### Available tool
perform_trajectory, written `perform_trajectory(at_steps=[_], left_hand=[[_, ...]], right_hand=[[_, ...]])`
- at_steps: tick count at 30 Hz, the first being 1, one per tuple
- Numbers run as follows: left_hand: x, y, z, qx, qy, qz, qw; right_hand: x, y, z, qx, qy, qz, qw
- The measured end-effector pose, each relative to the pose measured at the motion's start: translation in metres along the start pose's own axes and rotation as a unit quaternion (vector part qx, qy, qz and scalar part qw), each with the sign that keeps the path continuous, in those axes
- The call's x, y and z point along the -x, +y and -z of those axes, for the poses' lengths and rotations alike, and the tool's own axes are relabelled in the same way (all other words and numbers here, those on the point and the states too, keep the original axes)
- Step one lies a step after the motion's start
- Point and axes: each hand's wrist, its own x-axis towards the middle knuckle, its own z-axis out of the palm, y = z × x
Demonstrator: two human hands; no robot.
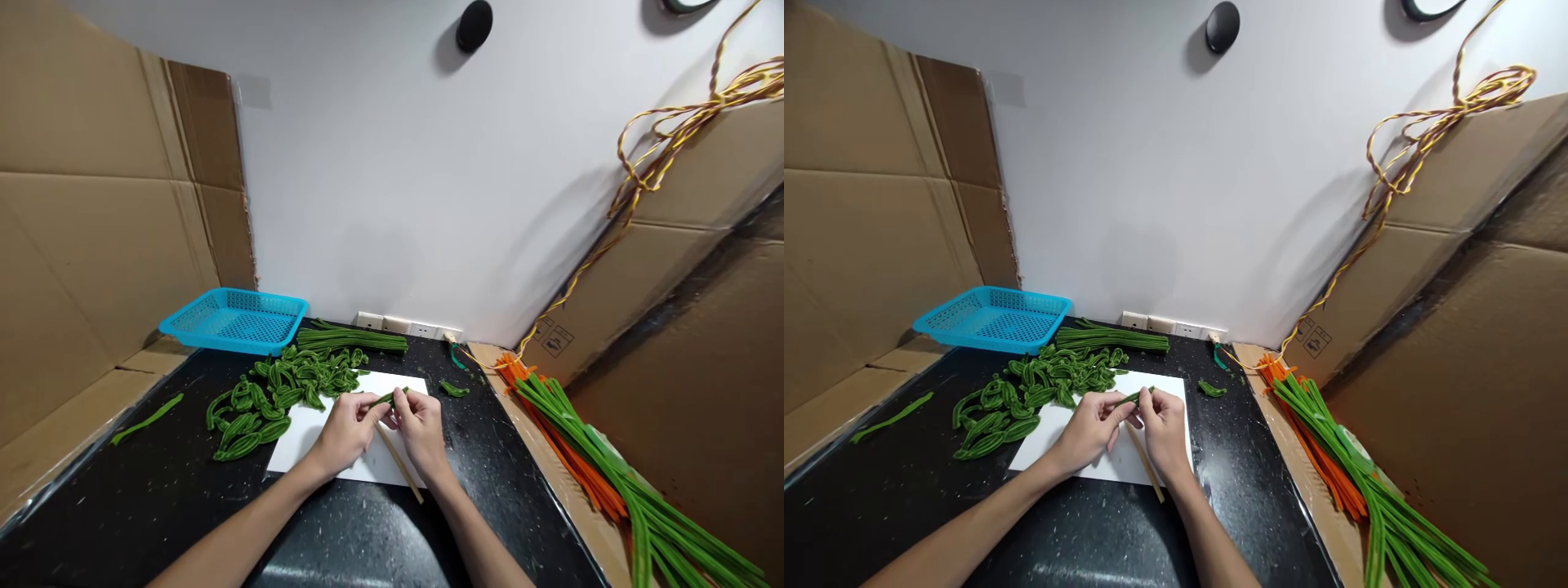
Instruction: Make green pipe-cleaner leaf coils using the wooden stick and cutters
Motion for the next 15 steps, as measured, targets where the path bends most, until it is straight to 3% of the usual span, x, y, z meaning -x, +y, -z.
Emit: perform_trajectory(at_steps=[2,8,15], left_hand=[[-0.001,-0.001,0.001,0.017,-0.009,0.011,1.0],[-0.006,-0.009,0.005,0.152,-0.115,0.122,0.974],[-0.003,-0.005,0.006,0.093,-0.113,0.077,0.986]], right_hand=[[0.0,0.003,0.001,0.013,0.005,0.004,1.0],[-0.005,0.008,0.01,0.023,0.005,0.019,1.0],[-0.009,0.006,0.008,0.007,-0.048,0.022,0.999]])
